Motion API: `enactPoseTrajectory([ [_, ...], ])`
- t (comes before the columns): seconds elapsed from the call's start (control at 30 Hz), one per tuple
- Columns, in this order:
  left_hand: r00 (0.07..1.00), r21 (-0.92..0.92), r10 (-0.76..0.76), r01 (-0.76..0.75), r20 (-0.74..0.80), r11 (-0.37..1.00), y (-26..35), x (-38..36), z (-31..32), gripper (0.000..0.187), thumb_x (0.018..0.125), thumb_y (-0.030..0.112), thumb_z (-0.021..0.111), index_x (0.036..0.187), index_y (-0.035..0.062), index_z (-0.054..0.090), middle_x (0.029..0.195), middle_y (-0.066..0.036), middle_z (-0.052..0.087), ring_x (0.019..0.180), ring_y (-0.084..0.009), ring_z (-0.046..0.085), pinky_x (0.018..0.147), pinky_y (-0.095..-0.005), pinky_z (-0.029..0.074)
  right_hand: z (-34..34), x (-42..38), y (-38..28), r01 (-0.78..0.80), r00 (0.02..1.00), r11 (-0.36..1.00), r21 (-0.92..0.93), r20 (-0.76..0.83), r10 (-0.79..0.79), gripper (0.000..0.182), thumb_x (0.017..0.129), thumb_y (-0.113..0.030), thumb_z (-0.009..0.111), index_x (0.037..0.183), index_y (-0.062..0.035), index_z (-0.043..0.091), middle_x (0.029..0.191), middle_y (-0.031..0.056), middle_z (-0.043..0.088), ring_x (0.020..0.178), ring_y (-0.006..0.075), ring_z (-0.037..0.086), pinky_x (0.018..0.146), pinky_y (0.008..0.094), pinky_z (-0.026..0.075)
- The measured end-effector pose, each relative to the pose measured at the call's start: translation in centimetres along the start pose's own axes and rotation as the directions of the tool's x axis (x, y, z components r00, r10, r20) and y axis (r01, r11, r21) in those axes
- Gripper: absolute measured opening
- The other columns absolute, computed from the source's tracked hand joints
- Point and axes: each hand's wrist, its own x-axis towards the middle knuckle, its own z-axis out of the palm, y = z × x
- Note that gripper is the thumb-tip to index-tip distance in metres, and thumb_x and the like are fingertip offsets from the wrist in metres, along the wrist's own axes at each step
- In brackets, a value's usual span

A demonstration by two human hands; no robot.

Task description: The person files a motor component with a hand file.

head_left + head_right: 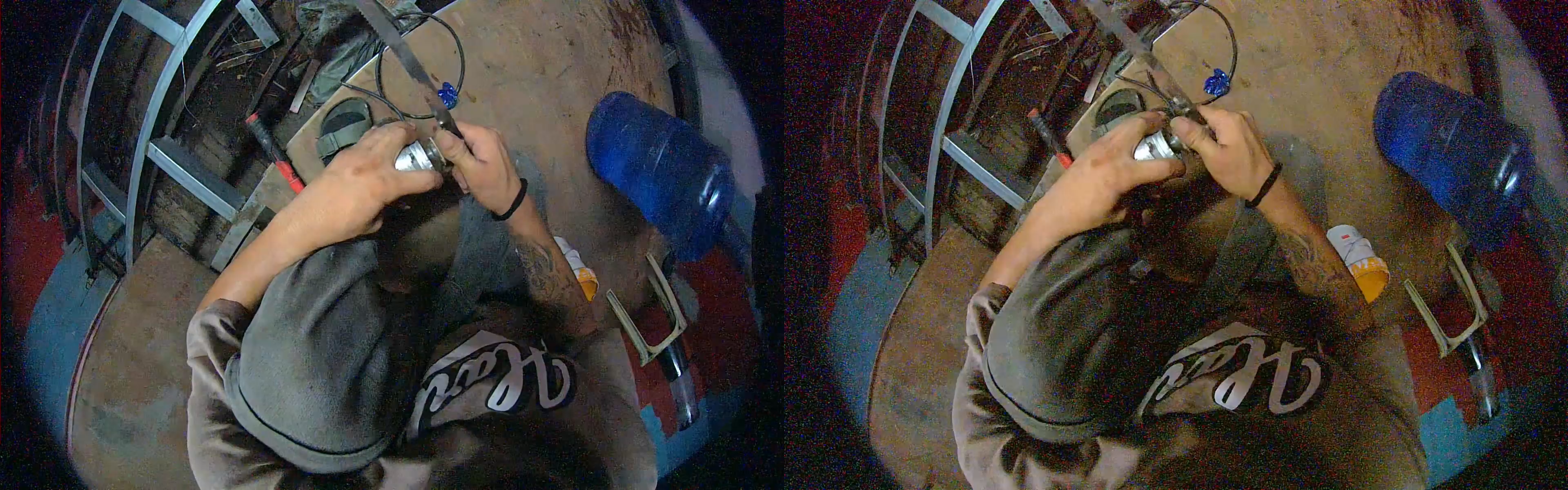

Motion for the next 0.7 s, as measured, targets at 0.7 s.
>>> enactPoseTrajectory([
  [0.7, 0.999, 0.022, -0.03, 0.03, -0.017, 0.999, -0.7, -0.5, 0.3, 0.061, 0.054, -0.003, 0.07, 0.112, 0.0154, 0.062, 0.131, -0.022, 0.045, 0.121, -0.04, 0.048, 0.1, -0.0414, 0.043, -0.8, -1.4, 0.1, 0.127, 0.989, 0.98, 0.15, 0.051, -0.136, 0.036, 0.09, -0.015, 0.059, 0.123, -0.0016, 0.051, 0.101, 0.012, 0.063, 0.096, 0.0217, 0.061, 0.084, 0.0336, 0.047],
])
